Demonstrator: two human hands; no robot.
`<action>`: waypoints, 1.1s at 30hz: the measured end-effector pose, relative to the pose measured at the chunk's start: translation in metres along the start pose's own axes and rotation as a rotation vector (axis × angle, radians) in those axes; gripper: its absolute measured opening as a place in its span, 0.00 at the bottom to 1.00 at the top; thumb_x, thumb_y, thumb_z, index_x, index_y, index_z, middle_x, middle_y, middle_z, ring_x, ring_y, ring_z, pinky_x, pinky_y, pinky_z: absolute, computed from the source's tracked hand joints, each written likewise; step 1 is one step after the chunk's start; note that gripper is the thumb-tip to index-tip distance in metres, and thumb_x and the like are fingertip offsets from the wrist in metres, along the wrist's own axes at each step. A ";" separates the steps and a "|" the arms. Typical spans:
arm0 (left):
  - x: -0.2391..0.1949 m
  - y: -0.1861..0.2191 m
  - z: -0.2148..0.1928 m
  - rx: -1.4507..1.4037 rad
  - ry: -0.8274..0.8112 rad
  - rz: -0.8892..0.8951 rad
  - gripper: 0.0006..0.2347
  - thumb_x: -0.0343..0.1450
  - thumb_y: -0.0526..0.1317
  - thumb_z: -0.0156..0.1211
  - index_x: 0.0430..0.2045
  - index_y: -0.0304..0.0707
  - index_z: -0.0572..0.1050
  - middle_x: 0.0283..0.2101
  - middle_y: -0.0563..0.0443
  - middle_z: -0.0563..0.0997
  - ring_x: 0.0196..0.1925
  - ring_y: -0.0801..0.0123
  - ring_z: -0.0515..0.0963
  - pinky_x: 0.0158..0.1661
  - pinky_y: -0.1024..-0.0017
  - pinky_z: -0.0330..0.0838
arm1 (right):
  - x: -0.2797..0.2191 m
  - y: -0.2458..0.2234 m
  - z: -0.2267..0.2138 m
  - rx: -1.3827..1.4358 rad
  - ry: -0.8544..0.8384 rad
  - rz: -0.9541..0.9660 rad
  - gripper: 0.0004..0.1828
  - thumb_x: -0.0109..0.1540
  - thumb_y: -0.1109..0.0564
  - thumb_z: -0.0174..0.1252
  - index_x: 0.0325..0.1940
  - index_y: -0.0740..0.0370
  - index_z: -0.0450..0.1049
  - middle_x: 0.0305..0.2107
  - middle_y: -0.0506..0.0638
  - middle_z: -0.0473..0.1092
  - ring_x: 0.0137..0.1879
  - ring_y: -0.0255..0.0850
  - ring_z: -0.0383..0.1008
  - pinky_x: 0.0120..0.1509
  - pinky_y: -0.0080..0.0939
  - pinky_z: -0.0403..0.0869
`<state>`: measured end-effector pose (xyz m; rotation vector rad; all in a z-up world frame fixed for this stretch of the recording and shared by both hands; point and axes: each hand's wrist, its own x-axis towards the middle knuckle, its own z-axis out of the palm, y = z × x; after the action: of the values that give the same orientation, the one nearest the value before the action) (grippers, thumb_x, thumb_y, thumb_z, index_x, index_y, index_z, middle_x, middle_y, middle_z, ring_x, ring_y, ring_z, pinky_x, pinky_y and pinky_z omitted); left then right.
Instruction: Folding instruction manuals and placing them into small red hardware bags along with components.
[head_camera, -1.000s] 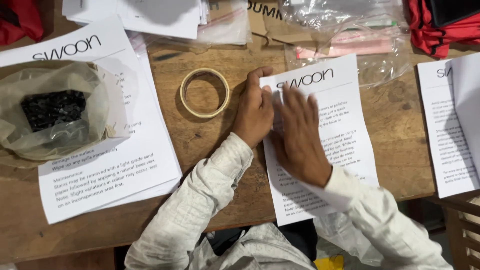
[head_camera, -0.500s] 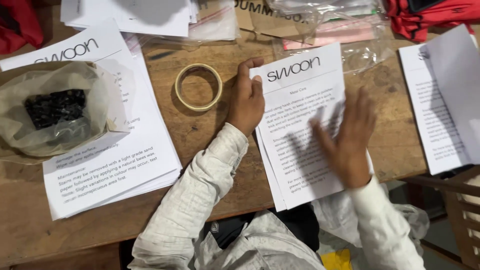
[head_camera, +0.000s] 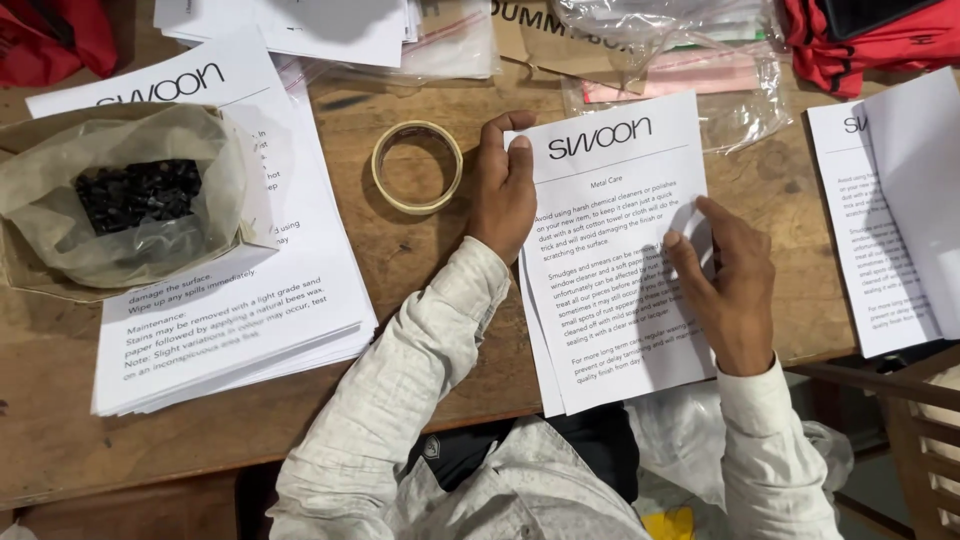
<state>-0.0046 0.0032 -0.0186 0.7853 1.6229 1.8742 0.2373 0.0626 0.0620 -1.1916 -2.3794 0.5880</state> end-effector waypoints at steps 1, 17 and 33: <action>0.001 -0.002 0.000 -0.037 0.004 -0.022 0.10 0.80 0.38 0.43 0.53 0.35 0.68 0.52 0.43 0.77 0.53 0.64 0.76 0.56 0.65 0.70 | -0.003 -0.001 0.000 -0.016 0.013 -0.045 0.27 0.69 0.49 0.65 0.67 0.68 0.72 0.45 0.59 0.72 0.47 0.46 0.68 0.47 0.45 0.71; 0.005 -0.015 0.001 -0.232 0.054 -0.060 0.09 0.81 0.37 0.43 0.52 0.34 0.68 0.49 0.45 0.76 0.50 0.69 0.75 0.54 0.70 0.71 | -0.008 0.023 -0.014 0.452 -0.143 0.166 0.27 0.66 0.68 0.57 0.70 0.65 0.70 0.26 0.43 0.65 0.30 0.25 0.59 0.34 0.27 0.59; 0.010 -0.014 0.001 -0.452 -0.072 -0.135 0.08 0.82 0.36 0.36 0.51 0.33 0.63 0.55 0.36 0.81 0.55 0.64 0.81 0.56 0.69 0.76 | -0.014 0.019 -0.019 0.721 -0.213 0.337 0.14 0.66 0.68 0.54 0.55 0.68 0.78 0.33 0.47 0.76 0.32 0.25 0.70 0.36 0.25 0.68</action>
<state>-0.0107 0.0127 -0.0313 0.5268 1.1136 1.9834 0.2672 0.0649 0.0647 -1.2129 -1.8293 1.5820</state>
